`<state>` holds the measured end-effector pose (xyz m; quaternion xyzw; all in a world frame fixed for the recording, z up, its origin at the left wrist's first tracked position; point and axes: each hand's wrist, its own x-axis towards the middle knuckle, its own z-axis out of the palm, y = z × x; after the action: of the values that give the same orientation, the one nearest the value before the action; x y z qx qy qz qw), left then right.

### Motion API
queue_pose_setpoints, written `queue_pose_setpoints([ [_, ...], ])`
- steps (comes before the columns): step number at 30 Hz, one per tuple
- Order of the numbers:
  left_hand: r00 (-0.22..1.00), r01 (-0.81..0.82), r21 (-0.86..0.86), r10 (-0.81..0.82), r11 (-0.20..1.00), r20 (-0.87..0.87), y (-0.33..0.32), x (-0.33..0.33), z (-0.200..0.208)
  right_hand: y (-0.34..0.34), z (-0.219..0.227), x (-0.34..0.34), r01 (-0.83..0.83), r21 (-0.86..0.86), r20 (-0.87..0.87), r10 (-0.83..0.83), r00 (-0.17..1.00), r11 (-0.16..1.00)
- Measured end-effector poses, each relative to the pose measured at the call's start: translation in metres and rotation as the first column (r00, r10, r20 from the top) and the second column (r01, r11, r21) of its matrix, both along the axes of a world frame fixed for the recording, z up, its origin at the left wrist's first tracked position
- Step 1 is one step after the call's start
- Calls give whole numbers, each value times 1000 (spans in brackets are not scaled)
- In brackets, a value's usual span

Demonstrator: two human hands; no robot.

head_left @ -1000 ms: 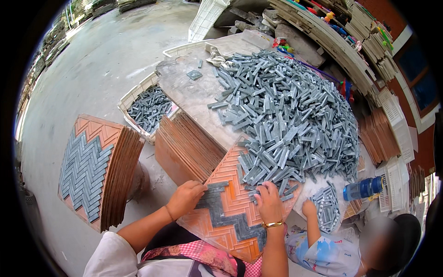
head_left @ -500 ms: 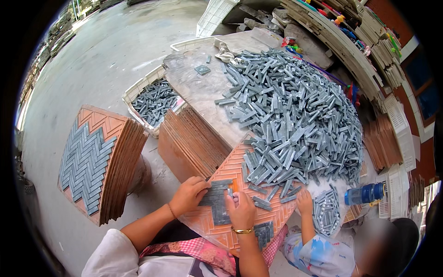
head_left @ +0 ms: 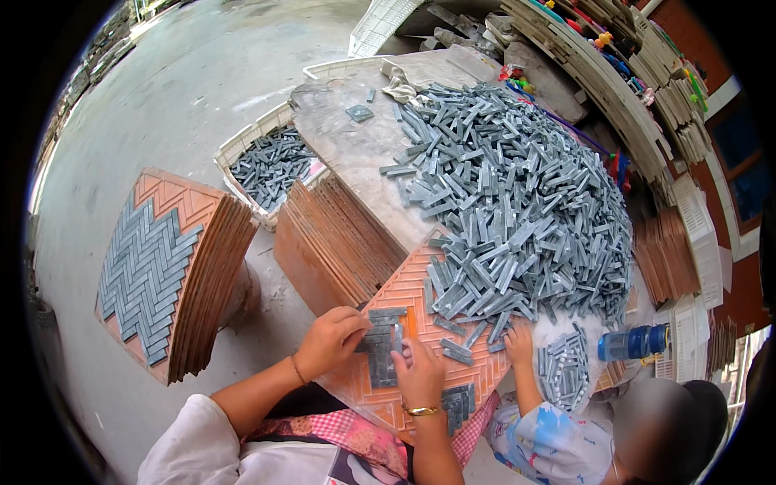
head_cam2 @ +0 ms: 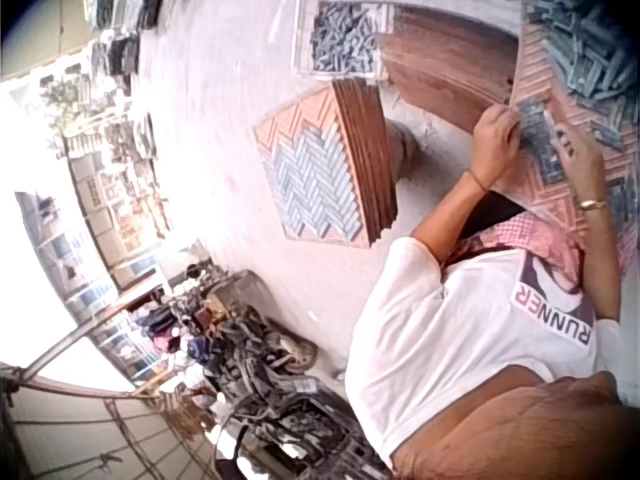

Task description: The person arranges small grey rectangular tiles onto a patterned board, creating a herringbone design. A child is present nearby, occasionally interacting with the tiles and a water bottle.

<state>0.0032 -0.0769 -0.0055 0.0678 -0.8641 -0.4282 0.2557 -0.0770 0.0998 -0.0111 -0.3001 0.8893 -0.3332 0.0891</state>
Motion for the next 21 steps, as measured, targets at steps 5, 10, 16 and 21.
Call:
queue_pose_setpoints([
  [5,1000,-2,20,2,1000,14,-2,3,2,-2,3,-1,51,32,108,-54,993,998],
  [10,1000,-3,33,3,999,11,-3,4,3,10,5,-12,275,-295,594,-50,803,915],
  [16,1000,5,54,-6,999,12,-2,5,2,35,14,-29,514,-494,866,452,216,701],
  [21,999,27,64,-28,998,17,0,4,4,36,12,-27,555,-533,815,563,135,638],
])
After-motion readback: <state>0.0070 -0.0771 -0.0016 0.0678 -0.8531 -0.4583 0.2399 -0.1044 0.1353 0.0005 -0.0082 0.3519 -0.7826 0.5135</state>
